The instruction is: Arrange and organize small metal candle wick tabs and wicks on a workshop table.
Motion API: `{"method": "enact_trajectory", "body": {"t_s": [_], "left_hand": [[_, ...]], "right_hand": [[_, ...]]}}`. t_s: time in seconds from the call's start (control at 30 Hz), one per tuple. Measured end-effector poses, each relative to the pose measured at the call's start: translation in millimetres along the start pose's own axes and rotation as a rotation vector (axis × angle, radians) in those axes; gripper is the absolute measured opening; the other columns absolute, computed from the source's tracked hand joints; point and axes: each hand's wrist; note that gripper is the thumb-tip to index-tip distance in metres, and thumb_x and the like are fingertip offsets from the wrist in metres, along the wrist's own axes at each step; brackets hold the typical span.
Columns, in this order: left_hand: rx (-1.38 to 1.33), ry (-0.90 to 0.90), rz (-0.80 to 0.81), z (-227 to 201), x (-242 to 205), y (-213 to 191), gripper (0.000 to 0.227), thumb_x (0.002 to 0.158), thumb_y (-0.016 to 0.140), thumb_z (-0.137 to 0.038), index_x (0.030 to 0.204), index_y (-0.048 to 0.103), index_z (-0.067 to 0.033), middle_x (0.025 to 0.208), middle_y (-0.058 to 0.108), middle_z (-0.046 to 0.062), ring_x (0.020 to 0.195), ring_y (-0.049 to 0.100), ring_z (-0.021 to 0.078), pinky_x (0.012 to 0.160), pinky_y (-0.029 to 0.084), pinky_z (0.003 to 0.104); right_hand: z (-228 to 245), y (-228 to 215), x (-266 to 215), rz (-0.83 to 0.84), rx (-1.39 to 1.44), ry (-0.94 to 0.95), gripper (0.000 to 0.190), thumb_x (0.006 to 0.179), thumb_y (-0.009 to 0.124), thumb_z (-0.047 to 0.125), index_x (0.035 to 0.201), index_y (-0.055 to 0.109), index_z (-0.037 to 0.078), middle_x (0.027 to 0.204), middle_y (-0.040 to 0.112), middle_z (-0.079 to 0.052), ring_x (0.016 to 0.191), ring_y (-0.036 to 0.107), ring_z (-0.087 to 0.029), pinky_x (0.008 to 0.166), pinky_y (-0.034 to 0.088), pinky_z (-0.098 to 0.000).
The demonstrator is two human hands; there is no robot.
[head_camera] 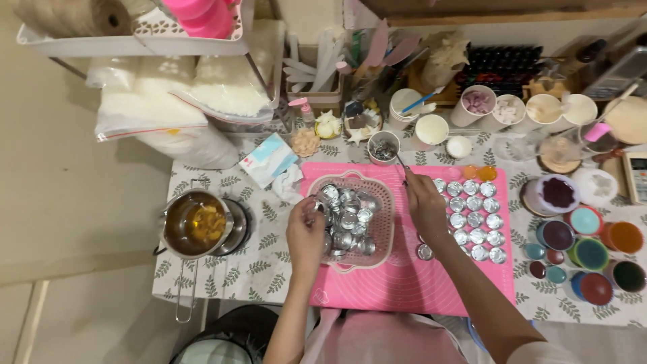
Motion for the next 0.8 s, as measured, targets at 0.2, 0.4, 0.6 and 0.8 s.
{"method": "enact_trajectory", "body": {"t_s": [0.2, 0.4, 0.6, 0.8], "left_hand": [[0.012, 0.002, 0.021, -9, -1, 0, 0.036, 0.089, 0.065, -0.006, 0.124, 0.064, -0.0044, 0.115, 0.072, 0.009, 0.089, 0.068, 0.0144, 0.076, 0.056, 0.029], [0.034, -0.035, 0.048, -21, 1, 6, 0.036, 0.089, 0.065, -0.007, 0.125, 0.065, -0.0044, 0.116, 0.073, 0.009, 0.084, 0.067, 0.0153, 0.076, 0.055, 0.030], [0.046, 0.010, 0.061, -24, 1, 9, 0.036, 0.089, 0.065, -0.006, 0.124, 0.064, -0.0047, 0.115, 0.073, 0.008, 0.086, 0.069, 0.0147, 0.074, 0.054, 0.030], [0.058, 0.015, 0.069, -26, -1, 6, 0.036, 0.088, 0.065, -0.005, 0.124, 0.064, -0.0045, 0.115, 0.072, 0.008, 0.085, 0.069, 0.0142, 0.073, 0.055, 0.029]], "right_hand": [[14, -23, -3, -0.057, 0.060, 0.097, 0.038, 0.098, 0.060, 0.002, 0.135, 0.067, 0.006, 0.106, 0.072, -0.015, 0.080, 0.071, -0.025, 0.071, 0.056, -0.0354], [-14, -8, 13, -0.199, 0.772, 0.502, 0.033, 0.108, 0.052, 0.010, 0.136, 0.064, -0.004, 0.107, 0.074, -0.012, 0.090, 0.072, -0.014, 0.083, 0.058, -0.0280], [-11, -3, 15, -0.147, 0.736, 0.349, 0.032, 0.107, 0.052, 0.007, 0.135, 0.062, -0.003, 0.109, 0.073, -0.013, 0.092, 0.074, -0.015, 0.083, 0.062, -0.0288], [15, -14, 17, -0.145, 0.128, -0.058, 0.035, 0.100, 0.059, 0.001, 0.134, 0.066, 0.002, 0.114, 0.072, -0.018, 0.096, 0.071, -0.022, 0.080, 0.056, -0.0324]]}}
Point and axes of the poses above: each hand's wrist, its own x-axis towards the middle knuckle, its own y-axis out of the palm, z = x × y
